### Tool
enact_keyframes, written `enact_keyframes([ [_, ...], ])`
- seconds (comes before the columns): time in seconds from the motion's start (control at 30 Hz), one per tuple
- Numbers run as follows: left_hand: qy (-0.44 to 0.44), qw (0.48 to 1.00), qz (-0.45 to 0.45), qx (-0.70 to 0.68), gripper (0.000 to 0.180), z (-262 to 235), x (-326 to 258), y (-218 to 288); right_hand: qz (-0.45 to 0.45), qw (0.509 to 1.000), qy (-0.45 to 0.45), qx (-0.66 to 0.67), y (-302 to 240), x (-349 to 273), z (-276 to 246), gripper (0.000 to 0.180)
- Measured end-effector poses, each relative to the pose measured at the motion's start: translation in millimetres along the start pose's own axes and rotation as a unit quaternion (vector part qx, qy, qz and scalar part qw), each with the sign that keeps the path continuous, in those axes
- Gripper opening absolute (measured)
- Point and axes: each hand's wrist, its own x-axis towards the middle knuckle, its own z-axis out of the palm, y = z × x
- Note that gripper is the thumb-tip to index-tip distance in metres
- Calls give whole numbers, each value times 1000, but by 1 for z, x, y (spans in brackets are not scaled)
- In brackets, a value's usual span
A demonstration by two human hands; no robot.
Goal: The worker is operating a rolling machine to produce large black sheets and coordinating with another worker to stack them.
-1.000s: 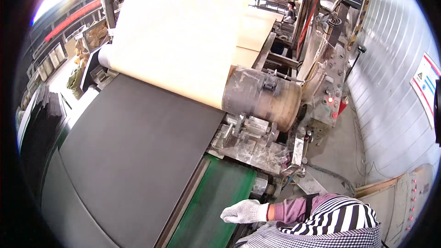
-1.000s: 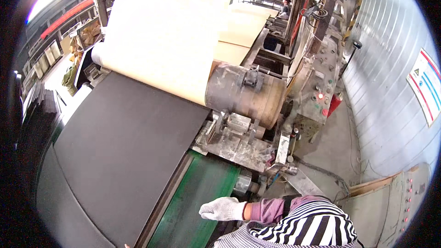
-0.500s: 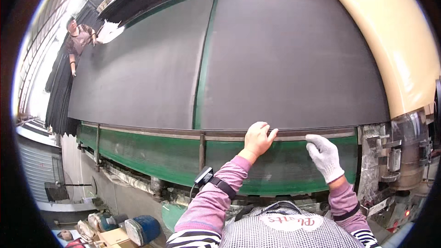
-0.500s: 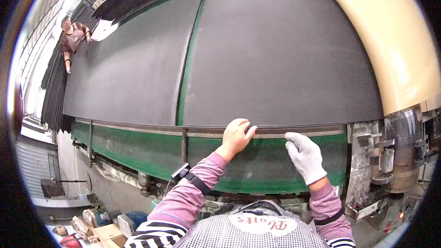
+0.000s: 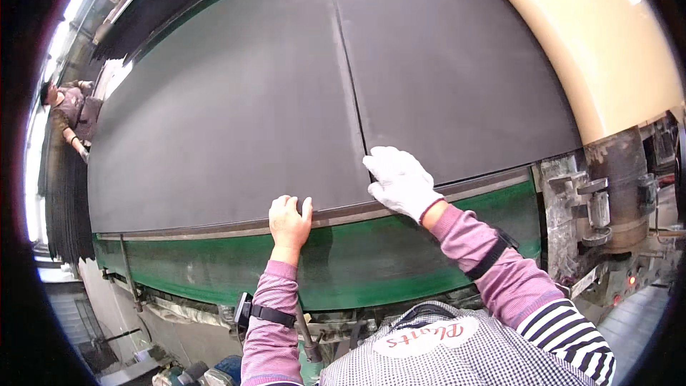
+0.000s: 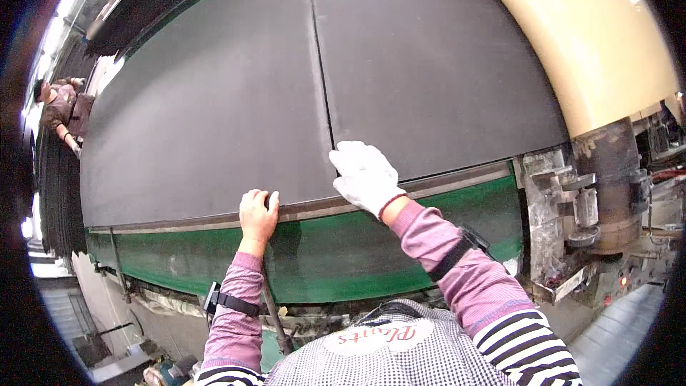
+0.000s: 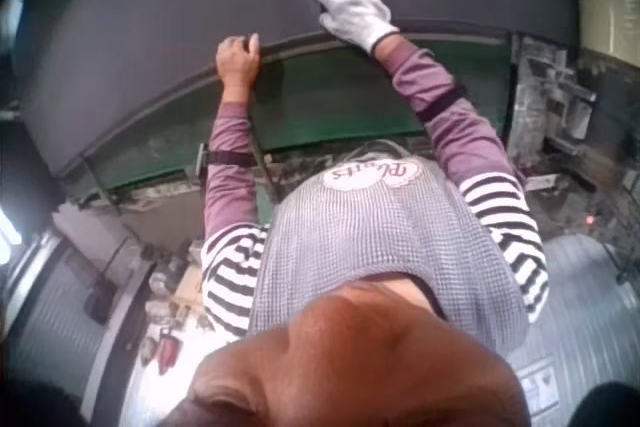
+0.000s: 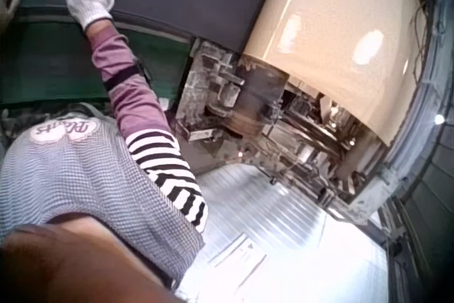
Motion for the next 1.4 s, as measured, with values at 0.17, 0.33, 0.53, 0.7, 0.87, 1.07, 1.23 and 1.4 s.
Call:
enact_keyframes([
  [0.17,-79,993,58,-71,32,0,9,64,79,989,13,-124,37,-10,-4,12],
  [0.33,15,997,-74,-7,37,-25,19,5,91,980,-50,-173,92,-43,-39,40],
  [0.53,40,971,-156,177,43,-71,-3,-144,121,973,-98,-169,160,-73,-79,49],
  [0.7,-50,996,-70,6,21,-57,-9,-121,268,924,19,-272,174,-91,-114,19],
  [0.87,-145,987,20,64,29,-51,2,-84,434,885,-37,-162,200,-107,-134,21],
  [1.07,-372,926,-53,-24,34,-22,35,-26,335,917,148,-155,188,-167,-158,20],
  [1.23,-349,926,143,3,40,-8,45,63,195,952,229,-59,65,-313,-123,26],
  [1.4,-370,906,206,-17,39,28,56,134,494,862,6,117,-2,-502,-69,34],
])
